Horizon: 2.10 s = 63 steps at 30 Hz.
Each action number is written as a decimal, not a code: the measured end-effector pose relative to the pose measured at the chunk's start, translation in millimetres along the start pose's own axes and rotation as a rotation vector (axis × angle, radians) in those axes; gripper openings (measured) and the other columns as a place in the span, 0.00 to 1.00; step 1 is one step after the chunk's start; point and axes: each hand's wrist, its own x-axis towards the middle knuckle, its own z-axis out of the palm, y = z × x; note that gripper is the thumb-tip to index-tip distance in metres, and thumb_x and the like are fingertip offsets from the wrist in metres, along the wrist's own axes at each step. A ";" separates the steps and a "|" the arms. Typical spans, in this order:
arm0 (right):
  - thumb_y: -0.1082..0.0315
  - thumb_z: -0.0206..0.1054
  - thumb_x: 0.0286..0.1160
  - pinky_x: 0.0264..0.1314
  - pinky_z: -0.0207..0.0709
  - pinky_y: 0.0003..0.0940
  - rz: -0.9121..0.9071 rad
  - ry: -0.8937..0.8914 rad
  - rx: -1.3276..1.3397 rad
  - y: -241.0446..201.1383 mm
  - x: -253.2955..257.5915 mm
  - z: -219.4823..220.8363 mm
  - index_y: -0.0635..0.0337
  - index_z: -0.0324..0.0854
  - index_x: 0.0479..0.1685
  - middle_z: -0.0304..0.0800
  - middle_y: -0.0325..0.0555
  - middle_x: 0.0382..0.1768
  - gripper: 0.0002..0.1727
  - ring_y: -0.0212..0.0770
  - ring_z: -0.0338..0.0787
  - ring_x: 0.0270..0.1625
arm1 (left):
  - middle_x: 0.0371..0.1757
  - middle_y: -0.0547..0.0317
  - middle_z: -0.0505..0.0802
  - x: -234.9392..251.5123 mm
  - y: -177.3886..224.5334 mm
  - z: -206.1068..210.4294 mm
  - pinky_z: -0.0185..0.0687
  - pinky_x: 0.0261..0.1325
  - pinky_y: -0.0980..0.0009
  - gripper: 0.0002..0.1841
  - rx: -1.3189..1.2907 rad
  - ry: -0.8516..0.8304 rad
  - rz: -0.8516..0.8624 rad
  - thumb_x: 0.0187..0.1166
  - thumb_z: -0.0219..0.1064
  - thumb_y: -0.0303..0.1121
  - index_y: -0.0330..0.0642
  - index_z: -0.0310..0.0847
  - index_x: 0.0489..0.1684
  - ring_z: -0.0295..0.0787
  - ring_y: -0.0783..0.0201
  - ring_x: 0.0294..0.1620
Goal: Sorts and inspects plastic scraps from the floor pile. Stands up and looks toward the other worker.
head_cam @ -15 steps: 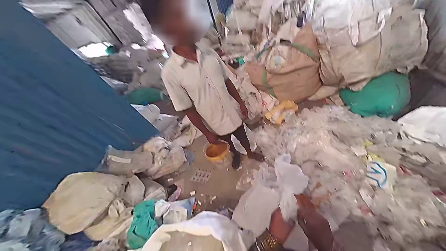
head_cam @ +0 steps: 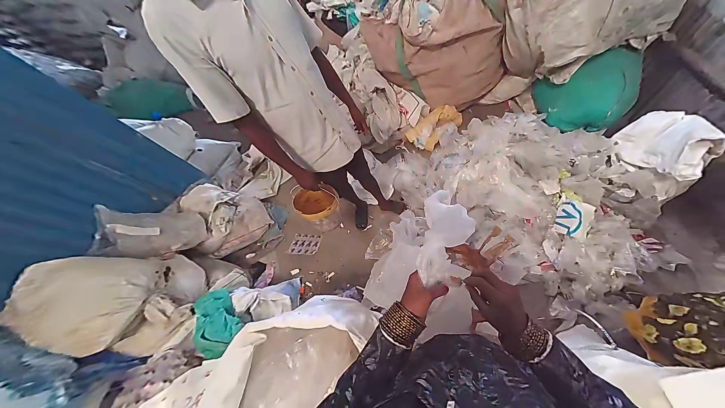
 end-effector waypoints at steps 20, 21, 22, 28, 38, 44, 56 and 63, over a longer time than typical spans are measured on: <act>0.66 0.63 0.64 0.11 0.71 0.39 -0.130 -0.025 -0.164 1.5 7.7 -0.6 0.63 0.82 0.21 0.87 0.53 0.25 0.11 0.47 0.84 0.16 | 0.52 0.35 0.93 -9.4 -7.4 10.8 0.83 0.68 0.61 0.23 0.497 -0.130 0.203 0.69 0.75 0.22 0.19 0.79 0.61 0.92 0.55 0.56; 0.67 0.63 0.63 0.11 0.71 0.39 -0.125 -0.023 -0.164 0.7 9.0 -1.4 0.63 0.82 0.20 0.88 0.53 0.25 0.10 0.47 0.83 0.15 | 0.52 0.33 0.93 -9.2 -5.4 10.4 0.82 0.69 0.58 0.23 0.539 -0.145 0.221 0.69 0.74 0.23 0.19 0.79 0.62 0.93 0.52 0.57; 0.66 0.64 0.63 0.11 0.71 0.39 -0.122 -0.021 -0.161 0.9 9.9 -1.3 0.64 0.81 0.20 0.88 0.54 0.26 0.10 0.47 0.83 0.15 | 0.53 0.32 0.93 -8.6 -2.8 9.9 0.82 0.70 0.56 0.23 0.574 -0.161 0.227 0.70 0.74 0.23 0.18 0.79 0.63 0.92 0.49 0.58; 0.66 0.64 0.63 0.11 0.72 0.39 -0.125 0.060 -0.230 2.2 10.5 5.2 0.65 0.80 0.22 0.90 0.57 0.29 0.11 0.49 0.85 0.16 | 0.58 0.27 0.90 -5.8 13.7 9.5 0.77 0.74 0.49 0.26 0.726 -0.260 0.177 0.74 0.72 0.25 0.18 0.74 0.70 0.90 0.41 0.64; 0.76 0.65 0.65 0.24 0.81 0.45 0.280 -0.013 -0.021 -6.5 21.5 -5.0 0.75 0.86 0.35 0.89 0.61 0.31 0.08 0.50 0.87 0.23 | 0.66 0.27 0.86 0.8 20.8 7.7 0.73 0.79 0.57 0.31 0.600 -0.255 0.151 0.75 0.71 0.22 0.18 0.66 0.77 0.85 0.46 0.71; 0.73 0.60 0.80 0.28 0.73 0.26 0.498 -0.278 0.297 3.9 36.6 -45.6 0.76 0.84 0.51 0.88 0.54 0.39 0.13 0.30 0.76 0.23 | 0.78 0.28 0.76 1.6 1.3 2.8 0.68 0.83 0.69 0.32 0.175 -0.082 0.123 0.78 0.61 0.13 0.16 0.54 0.83 0.76 0.57 0.79; 0.72 0.61 0.70 0.27 0.84 0.46 0.004 -0.138 0.079 -2.7 21.4 -4.7 0.68 0.86 0.32 0.91 0.57 0.35 0.09 0.52 0.92 0.31 | 0.72 0.36 0.81 -1.8 -4.5 2.0 0.77 0.73 0.73 0.41 0.093 -0.146 0.162 0.69 0.69 0.18 0.22 0.51 0.85 0.83 0.66 0.68; 0.67 0.61 0.71 0.14 0.75 0.36 -0.220 0.164 -0.262 7.0 19.7 7.8 0.61 0.84 0.28 0.92 0.52 0.29 0.10 0.45 0.87 0.19 | 0.68 0.30 0.85 3.2 2.1 3.8 0.77 0.76 0.62 0.47 0.448 -0.270 0.131 0.65 0.75 0.17 0.24 0.49 0.88 0.86 0.53 0.69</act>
